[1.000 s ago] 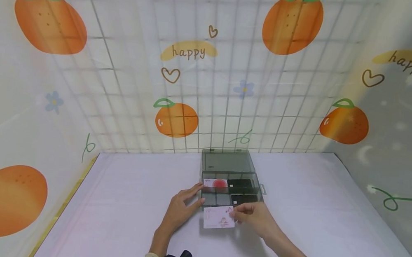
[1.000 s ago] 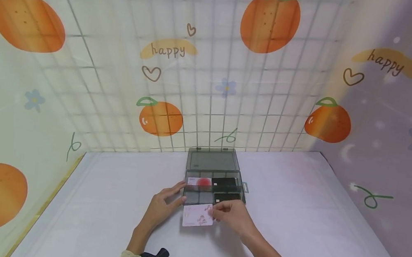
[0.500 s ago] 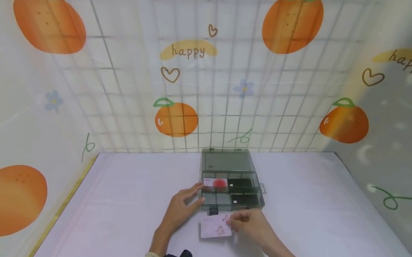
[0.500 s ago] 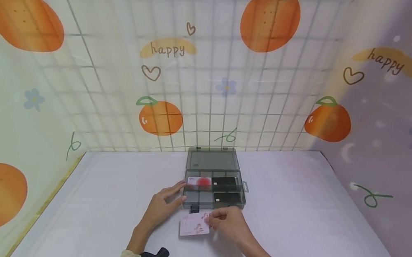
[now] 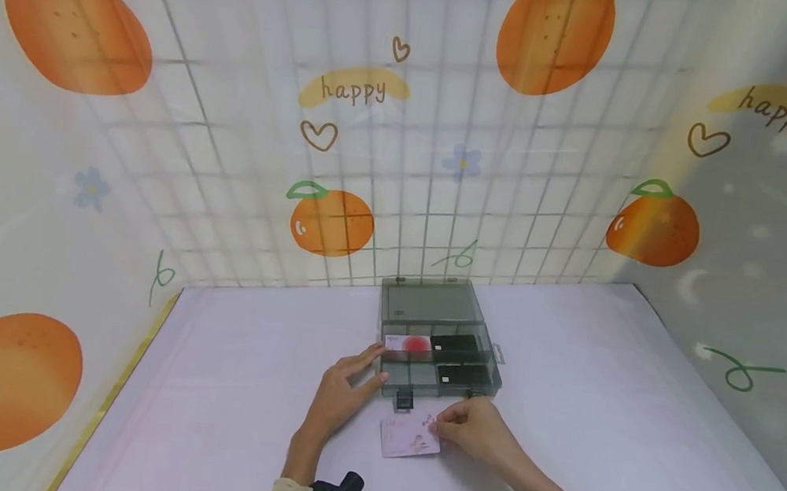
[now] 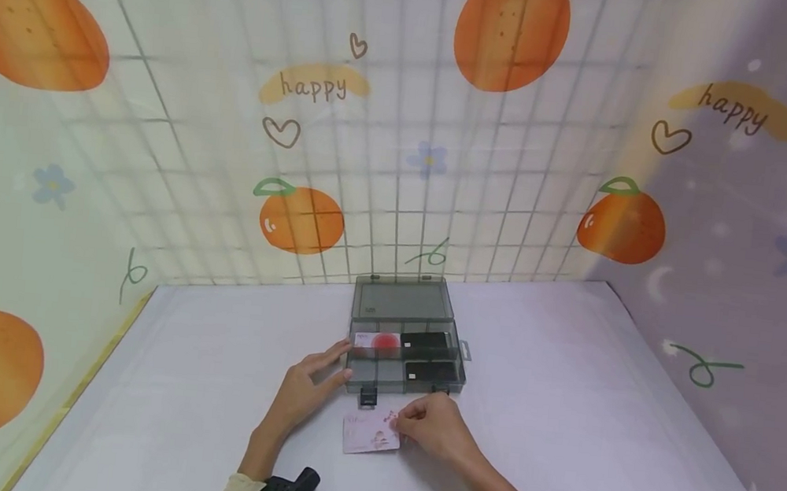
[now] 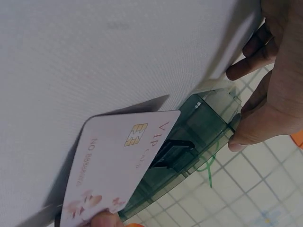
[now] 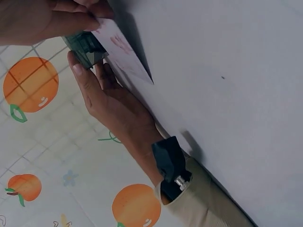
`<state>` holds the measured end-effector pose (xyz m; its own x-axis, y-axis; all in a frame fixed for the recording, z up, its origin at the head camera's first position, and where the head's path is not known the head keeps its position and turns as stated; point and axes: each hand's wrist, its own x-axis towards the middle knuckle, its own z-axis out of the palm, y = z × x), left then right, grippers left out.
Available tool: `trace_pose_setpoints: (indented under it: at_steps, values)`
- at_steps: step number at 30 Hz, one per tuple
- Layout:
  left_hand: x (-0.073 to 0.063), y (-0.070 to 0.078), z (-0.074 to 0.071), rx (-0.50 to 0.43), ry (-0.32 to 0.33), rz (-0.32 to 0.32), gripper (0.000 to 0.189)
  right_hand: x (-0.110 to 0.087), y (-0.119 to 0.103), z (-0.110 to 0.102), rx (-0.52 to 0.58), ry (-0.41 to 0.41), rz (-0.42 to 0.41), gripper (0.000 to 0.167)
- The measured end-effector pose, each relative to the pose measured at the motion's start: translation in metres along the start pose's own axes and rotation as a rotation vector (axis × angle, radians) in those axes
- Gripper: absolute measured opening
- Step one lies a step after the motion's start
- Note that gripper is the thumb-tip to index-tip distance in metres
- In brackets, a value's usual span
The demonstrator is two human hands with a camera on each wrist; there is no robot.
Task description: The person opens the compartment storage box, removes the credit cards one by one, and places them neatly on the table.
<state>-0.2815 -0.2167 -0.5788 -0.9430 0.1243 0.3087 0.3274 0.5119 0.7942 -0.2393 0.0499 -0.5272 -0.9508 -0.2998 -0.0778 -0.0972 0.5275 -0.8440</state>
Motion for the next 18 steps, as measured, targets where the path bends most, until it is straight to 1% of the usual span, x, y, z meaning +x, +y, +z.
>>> trace_pose_setpoints:
  at_steps: [7,10,13,15,18]
  values:
    - [0.0005,-0.0006,0.0006,0.011,0.001,-0.01,0.052,0.0075,0.0026,-0.0012,-0.1,-0.041,-0.044,0.009]
    - [0.0008,-0.0002,0.001,0.005,-0.002,-0.014,0.053,0.008,0.0033,-0.0008,-0.14,-0.03,-0.064,0.012]
    - [0.0008,0.0003,0.0008,0.006,-0.005,-0.014,0.053,0.0068,0.0023,-0.0001,-0.166,-0.021,-0.059,0.015]
    - [0.0005,0.0002,0.0001,0.015,0.0,-0.006,0.052,0.0059,0.0011,0.0005,-0.18,-0.014,-0.061,0.018]
    - [0.0005,-0.0005,0.0017,0.022,0.012,0.005,0.052,0.0054,0.0016,0.0,-0.235,0.001,-0.075,0.022]
